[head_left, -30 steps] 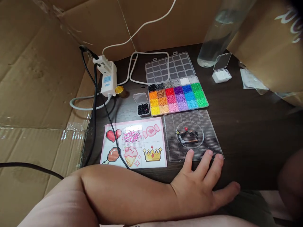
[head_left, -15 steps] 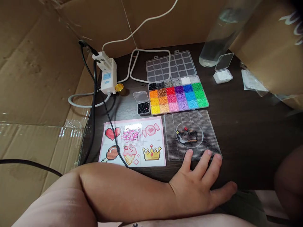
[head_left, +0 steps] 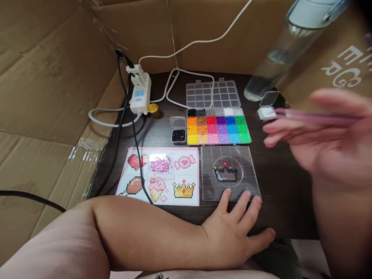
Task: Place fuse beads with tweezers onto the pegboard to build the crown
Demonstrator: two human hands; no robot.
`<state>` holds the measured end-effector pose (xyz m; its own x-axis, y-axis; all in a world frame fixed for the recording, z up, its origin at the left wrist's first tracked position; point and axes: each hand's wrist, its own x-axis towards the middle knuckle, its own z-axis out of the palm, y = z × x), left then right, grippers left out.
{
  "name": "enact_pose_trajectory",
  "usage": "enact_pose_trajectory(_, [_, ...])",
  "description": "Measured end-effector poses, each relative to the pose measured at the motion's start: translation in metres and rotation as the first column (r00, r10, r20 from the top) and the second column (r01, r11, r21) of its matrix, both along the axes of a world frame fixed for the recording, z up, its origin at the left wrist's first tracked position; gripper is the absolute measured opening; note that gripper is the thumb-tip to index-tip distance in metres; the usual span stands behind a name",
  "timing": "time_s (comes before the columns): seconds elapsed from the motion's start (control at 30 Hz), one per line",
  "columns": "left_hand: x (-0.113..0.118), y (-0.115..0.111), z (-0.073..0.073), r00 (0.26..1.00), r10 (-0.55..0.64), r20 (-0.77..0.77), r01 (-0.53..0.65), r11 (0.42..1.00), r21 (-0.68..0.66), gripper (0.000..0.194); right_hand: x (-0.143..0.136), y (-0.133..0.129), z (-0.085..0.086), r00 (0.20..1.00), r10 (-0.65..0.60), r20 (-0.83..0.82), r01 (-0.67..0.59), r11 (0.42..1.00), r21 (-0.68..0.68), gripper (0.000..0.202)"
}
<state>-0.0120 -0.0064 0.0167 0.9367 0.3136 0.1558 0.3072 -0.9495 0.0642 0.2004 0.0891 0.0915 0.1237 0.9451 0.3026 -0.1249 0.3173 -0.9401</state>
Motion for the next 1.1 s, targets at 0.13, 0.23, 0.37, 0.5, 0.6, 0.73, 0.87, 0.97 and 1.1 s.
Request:
enact_pose_trajectory(0.13, [0.002, 0.0, -0.005, 1.0, 0.006, 0.022, -0.006, 1.0, 0.012, 0.041, -0.009, -0.005, -0.026, 1.0, 0.009, -0.022, -0.009, 1.0, -0.013, 0.036])
enact_pose_trajectory(0.23, [0.004, 0.001, -0.008, 0.998, 0.021, 0.052, -0.023, 0.999, 0.034, 0.041, -0.012, -0.004, -0.034, 0.998, 0.059, -0.032, -0.061, 0.995, -0.083, 0.029])
enact_pose_trajectory(0.37, [0.005, 0.003, -0.01, 0.998, 0.012, 0.065, -0.015, 0.998, 0.057, 0.043, -0.016, 0.0, -0.039, 0.993, 0.1, -0.056, -0.109, 0.977, -0.184, 0.021])
enact_pose_trajectory(0.5, [0.004, 0.003, -0.009, 0.997, 0.016, 0.071, -0.02, 0.998, 0.066, 0.044, -0.017, 0.003, -0.045, 0.995, 0.071, -0.067, -0.085, 0.969, -0.234, 0.025])
enact_pose_trajectory(0.6, [0.005, 0.002, -0.008, 0.998, 0.022, 0.066, -0.026, 0.997, 0.066, 0.044, -0.017, 0.004, -0.046, 0.997, 0.068, -0.039, -0.076, 0.963, -0.257, 0.025])
enact_pose_trajectory(0.73, [0.005, 0.003, -0.008, 0.998, 0.021, 0.063, -0.025, 0.998, 0.057, 0.042, -0.021, 0.003, -0.045, 0.998, 0.067, -0.006, -0.067, 0.964, -0.258, 0.024])
enact_pose_trajectory(0.87, [0.004, -0.001, -0.007, 0.997, 0.034, 0.07, -0.037, 0.999, 0.038, 0.041, -0.025, 0.001, -0.045, 0.999, 0.036, 0.032, -0.027, 0.968, -0.25, 0.02])
enact_pose_trajectory(0.97, [0.003, -0.004, -0.007, 0.998, 0.033, 0.052, -0.035, 0.999, 0.033, 0.04, -0.026, 0.001, -0.047, 0.999, 0.008, 0.042, 0.003, 0.966, -0.258, 0.016])
enact_pose_trajectory(1.1, [0.004, -0.006, -0.008, 0.996, 0.054, 0.073, -0.057, 0.997, 0.043, 0.04, -0.026, 0.002, -0.051, 0.999, -0.015, 0.034, 0.023, 0.963, -0.268, 0.014])
